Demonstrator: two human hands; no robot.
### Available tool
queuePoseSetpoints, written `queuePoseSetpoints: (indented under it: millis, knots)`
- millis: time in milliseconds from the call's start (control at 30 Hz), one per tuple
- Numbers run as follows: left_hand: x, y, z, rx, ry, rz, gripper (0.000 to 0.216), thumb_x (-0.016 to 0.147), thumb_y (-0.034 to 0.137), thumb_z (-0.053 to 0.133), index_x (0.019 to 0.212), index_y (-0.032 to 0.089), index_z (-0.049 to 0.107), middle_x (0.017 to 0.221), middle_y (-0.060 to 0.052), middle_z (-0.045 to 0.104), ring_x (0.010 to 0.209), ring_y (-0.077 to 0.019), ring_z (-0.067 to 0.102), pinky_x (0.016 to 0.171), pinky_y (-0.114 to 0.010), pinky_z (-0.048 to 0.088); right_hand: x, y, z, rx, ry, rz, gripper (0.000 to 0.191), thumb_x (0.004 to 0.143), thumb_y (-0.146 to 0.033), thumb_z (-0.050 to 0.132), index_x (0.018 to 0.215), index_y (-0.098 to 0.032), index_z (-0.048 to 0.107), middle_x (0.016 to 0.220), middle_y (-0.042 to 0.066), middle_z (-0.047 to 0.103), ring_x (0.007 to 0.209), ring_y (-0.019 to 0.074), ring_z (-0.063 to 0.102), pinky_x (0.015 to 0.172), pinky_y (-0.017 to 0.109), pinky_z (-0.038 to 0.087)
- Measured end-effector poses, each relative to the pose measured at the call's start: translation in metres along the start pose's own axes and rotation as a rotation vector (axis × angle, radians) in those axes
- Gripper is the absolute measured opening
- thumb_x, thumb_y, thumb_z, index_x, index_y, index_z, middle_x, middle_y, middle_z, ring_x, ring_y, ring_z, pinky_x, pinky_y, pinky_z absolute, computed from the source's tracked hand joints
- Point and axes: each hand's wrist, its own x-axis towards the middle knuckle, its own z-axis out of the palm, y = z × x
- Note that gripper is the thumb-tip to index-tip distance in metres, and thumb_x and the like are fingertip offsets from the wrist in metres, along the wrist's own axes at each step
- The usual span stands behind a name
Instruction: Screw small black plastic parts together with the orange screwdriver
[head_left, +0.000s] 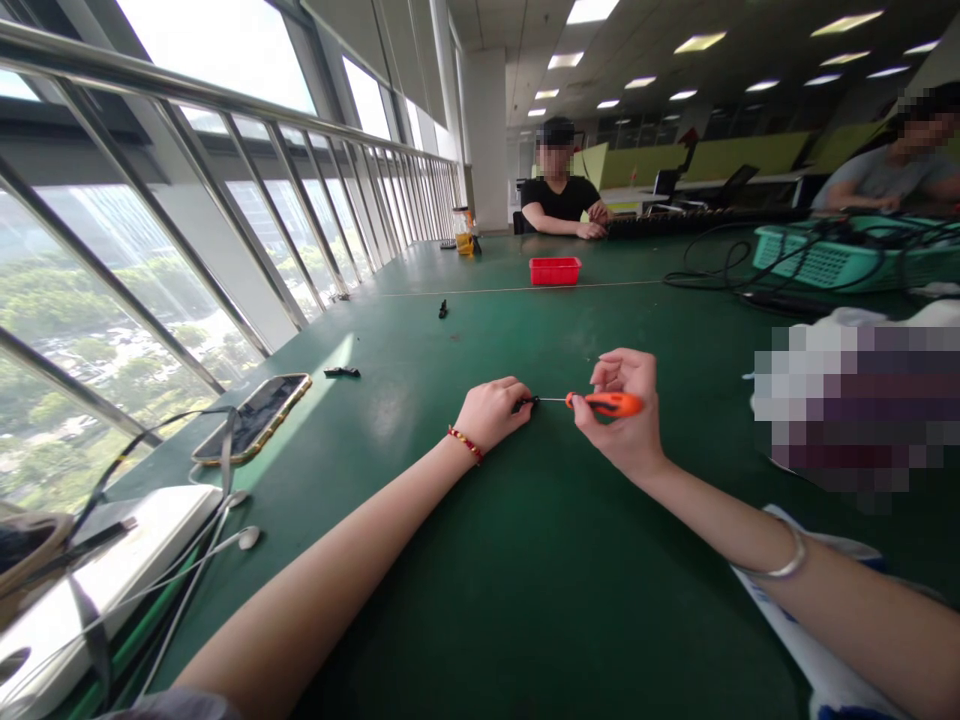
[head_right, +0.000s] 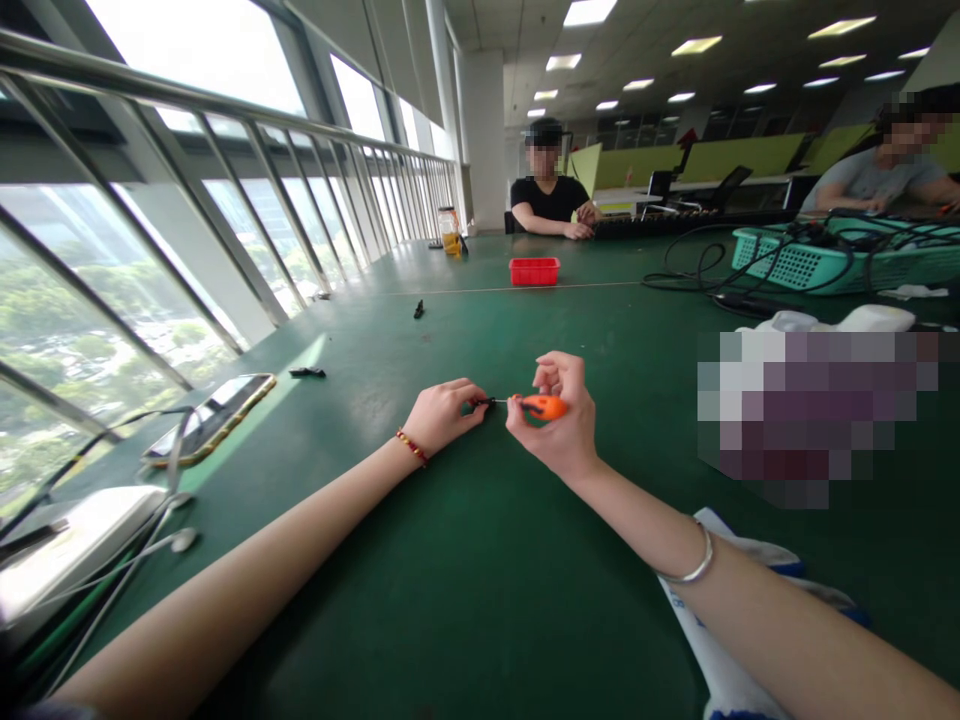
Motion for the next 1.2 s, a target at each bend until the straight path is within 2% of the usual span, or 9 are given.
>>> queuePoseSetpoints:
  millis: [100,200,367,433,567,700,900,1000,1200]
  knots:
    - [0.000,0.000,0.000,-0.002,-0.002,0.000,0.020,0.082,0.026,0.050,0.088,0.020,0.068,0.089,-0.001,0.068,0.077,-0.0136,0.062,0.061,-0.022,0.044,0.000,-0.002,0.000,-0.077,-0.070,0.072,0.021,0.072,-0.034,0.062,0.084,-0.023,0.048,0.053,-0.007,0.047,0.044,0.0115,0.047,0.048,0.026,0.039]
    - [0.000,0.000,0.000,-0.006,-0.002,-0.004,0.020,0.082,0.026,0.050,0.088,0.020,0.067,0.090,-0.001,0.068,0.076,-0.0134,0.062,0.061,-0.021,0.044,0.000,-0.004,0.000,-0.038,-0.116,0.084,0.011,0.076,-0.030,0.057,0.080,-0.023,0.048,0.053,-0.006,0.050,0.045,0.0110,0.049,0.053,0.026,0.042]
    - [0.000,0.000,0.000,-0.011,-0.003,-0.003,0.020,0.082,0.027,0.050,0.088,0.020,0.067,0.090,-0.002,0.067,0.076,-0.0133,0.062,0.060,-0.021,0.044,0.000,0.000,0.001,0.051,-0.019,-0.013,0.040,0.066,-0.022,0.061,0.101,-0.022,0.043,0.084,0.001,0.052,0.067,0.0143,0.055,0.062,0.030,0.048]
    - [0.000,0.000,0.000,-0.013,0.000,-0.005,0.020,0.082,0.027,0.050,0.088,0.020,0.067,0.089,-0.001,0.067,0.076,-0.0132,0.062,0.060,-0.021,0.044,0.000,0.001,0.001,0.033,-0.032,0.000,0.041,0.066,-0.026,0.064,0.101,-0.023,0.043,0.075,-0.002,0.051,0.061,0.0139,0.053,0.057,0.028,0.046]
    - [0.000,0.000,0.000,-0.031,0.005,-0.013,0.019,0.082,0.027,0.050,0.088,0.020,0.067,0.090,-0.002,0.067,0.076,-0.0127,0.062,0.062,-0.021,0.045,0.000,-0.002,-0.002,-0.023,-0.162,0.023,0.011,0.078,-0.032,0.054,0.074,-0.023,0.050,0.051,-0.006,0.050,0.044,0.0106,0.047,0.047,0.025,0.039]
    - [0.000,-0.001,0.001,-0.075,0.016,-0.041,0.018,0.081,0.028,0.052,0.086,0.021,0.068,0.088,-0.001,0.067,0.077,-0.0131,0.062,0.064,-0.022,0.046,0.002,-0.003,-0.005,-0.009,-0.154,-0.068,0.014,0.081,-0.028,0.051,0.069,-0.022,0.054,0.060,-0.002,0.060,0.050,0.0112,0.052,0.052,0.025,0.042]
    - [0.001,-0.007,0.004,-0.211,0.051,-0.103,0.015,0.077,0.029,0.057,0.081,0.022,0.069,0.084,0.001,0.069,0.077,-0.0134,0.062,0.070,-0.025,0.048,0.002,0.018,0.003,-0.144,-0.318,0.050,0.008,0.080,-0.027,0.054,0.083,-0.023,0.060,0.087,0.002,0.066,0.077,0.0178,0.061,0.067,0.030,0.046]
    - [0.001,-0.010,0.006,-0.273,0.101,-0.064,0.013,0.077,0.027,0.058,0.080,0.022,0.069,0.086,0.001,0.069,0.083,-0.0141,0.061,0.078,-0.026,0.049,0.000,0.031,0.007,-0.190,-0.443,0.111,0.009,0.079,-0.026,0.054,0.085,-0.023,0.060,0.089,0.002,0.065,0.079,0.0182,0.061,0.069,0.031,0.047]
    - [0.003,-0.014,0.008,-0.471,0.184,-0.008,0.010,0.075,0.025,0.062,0.077,0.019,0.070,0.090,-0.002,0.068,0.086,-0.0138,0.062,0.084,-0.027,0.050,-0.002,0.038,0.007,-0.239,-0.508,0.106,0.012,0.075,-0.019,0.055,0.086,-0.023,0.059,0.091,0.002,0.063,0.079,0.0177,0.060,0.067,0.030,0.046]
